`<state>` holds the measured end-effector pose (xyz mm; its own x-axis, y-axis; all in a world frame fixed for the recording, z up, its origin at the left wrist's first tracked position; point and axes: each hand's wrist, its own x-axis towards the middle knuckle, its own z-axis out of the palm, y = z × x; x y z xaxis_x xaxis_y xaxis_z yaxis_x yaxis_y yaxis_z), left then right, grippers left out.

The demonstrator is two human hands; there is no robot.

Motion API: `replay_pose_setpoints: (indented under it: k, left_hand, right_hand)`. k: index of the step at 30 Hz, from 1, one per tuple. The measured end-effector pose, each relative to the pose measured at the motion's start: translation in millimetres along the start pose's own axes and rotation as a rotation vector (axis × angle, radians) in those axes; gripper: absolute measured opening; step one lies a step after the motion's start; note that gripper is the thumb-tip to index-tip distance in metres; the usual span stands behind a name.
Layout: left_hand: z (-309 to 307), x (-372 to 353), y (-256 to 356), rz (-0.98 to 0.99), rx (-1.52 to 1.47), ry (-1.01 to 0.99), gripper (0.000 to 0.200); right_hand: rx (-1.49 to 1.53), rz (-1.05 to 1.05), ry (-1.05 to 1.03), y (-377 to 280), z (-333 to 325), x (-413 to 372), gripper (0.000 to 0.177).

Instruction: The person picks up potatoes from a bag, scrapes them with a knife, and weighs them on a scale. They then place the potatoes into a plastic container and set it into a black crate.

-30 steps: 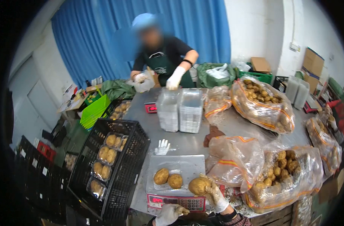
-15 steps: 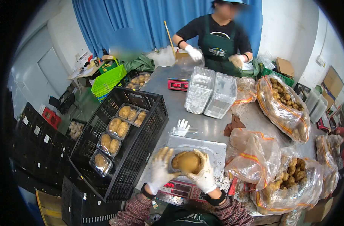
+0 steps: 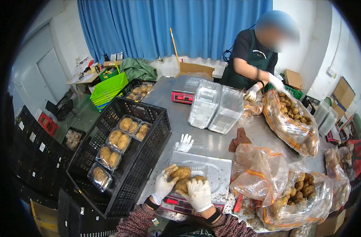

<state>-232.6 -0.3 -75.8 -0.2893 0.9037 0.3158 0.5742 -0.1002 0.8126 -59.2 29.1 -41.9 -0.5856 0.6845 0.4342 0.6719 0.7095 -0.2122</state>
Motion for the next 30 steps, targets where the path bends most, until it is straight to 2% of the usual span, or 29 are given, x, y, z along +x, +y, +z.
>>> replay_pose_setpoints:
  k: [2,4,5,6,8,9,11,12,14,15,16,18,19,22,23,25,26,28,29,30]
  left_hand:
    - [-3,-4,6,-0.016,-0.026,0.001,0.036]
    - [-10,-7,17,-0.012,-0.049,0.075,0.034]
    - [-8,-13,4,-0.098,-0.245,0.045,0.055]
    - [-13,-17,7,-0.101,-0.241,0.053,0.055]
    - [-22,-24,17,-0.044,-0.023,-0.066,0.088]
    - [-19,-28,10,-0.018,0.089,-0.18,0.111]
    - [-8,-33,7,-0.018,0.098,-0.177,0.112]
    - [-3,-32,8,-0.021,0.101,-0.172,0.113]
    - [-3,-27,11,-0.079,0.111,-0.192,0.111]
    - [-4,-26,10,-0.094,0.057,-0.222,0.108]
    - [-6,-26,9,-0.109,0.005,-0.251,0.105]
    - [-12,-27,10,-0.126,-0.024,-0.262,0.102]
    - [-15,-27,11,-0.138,-0.055,-0.274,0.098]
    - [-14,-30,7,-0.141,-0.021,-0.252,0.097]
    - [-14,-31,8,-0.134,-0.017,-0.253,0.097]
    - [-11,-31,16,-0.048,0.204,-0.203,0.099]
    - [-9,-28,20,-0.047,0.205,-0.202,0.099]
    - [-5,-19,35,0.081,0.554,-0.221,0.098]
    - [2,-15,36,0.113,0.589,-0.233,0.098]
    - [8,-12,37,0.117,0.589,-0.236,0.098]
  right_hand:
    - [-0.062,-0.133,-0.097,-1,4,-4,0.049]
    - [0.038,-0.113,-0.07,12,-5,8,0.042]
    - [0.183,-0.058,0.057,34,7,9,0.039]
    - [0.33,-0.001,0.183,54,16,10,0.037]
    - [0.631,0.355,0.102,83,15,25,0.034]
    - [0.633,0.354,0.102,85,11,34,0.034]
    - [0.625,0.317,-0.074,84,-1,47,0.034]
    - [0.626,0.312,-0.072,79,-6,48,0.034]
    - [0.451,0.032,-0.099,66,-14,44,0.034]
    - [0.311,0.073,-0.232,66,-9,40,0.045]
    - [0.313,0.073,-0.231,65,-7,33,0.045]
    - [-0.02,-0.086,-0.48,61,-6,23,0.056]
    - [-0.016,-0.084,-0.475,59,-7,24,0.056]
    - [-0.004,-0.065,-0.63,57,-11,28,0.073]
    - [-0.003,-0.063,-0.623,58,-6,24,0.073]
    - [-0.079,-0.207,-0.129,56,1,14,0.073]
    - [-0.079,-0.207,-0.128,59,4,13,0.073]
    - [-0.01,-0.082,-0.169,51,-9,17,0.074]
    - [0.018,-0.032,-0.252,57,-5,15,0.079]
    - [0.017,-0.027,-0.251,59,-8,15,0.079]
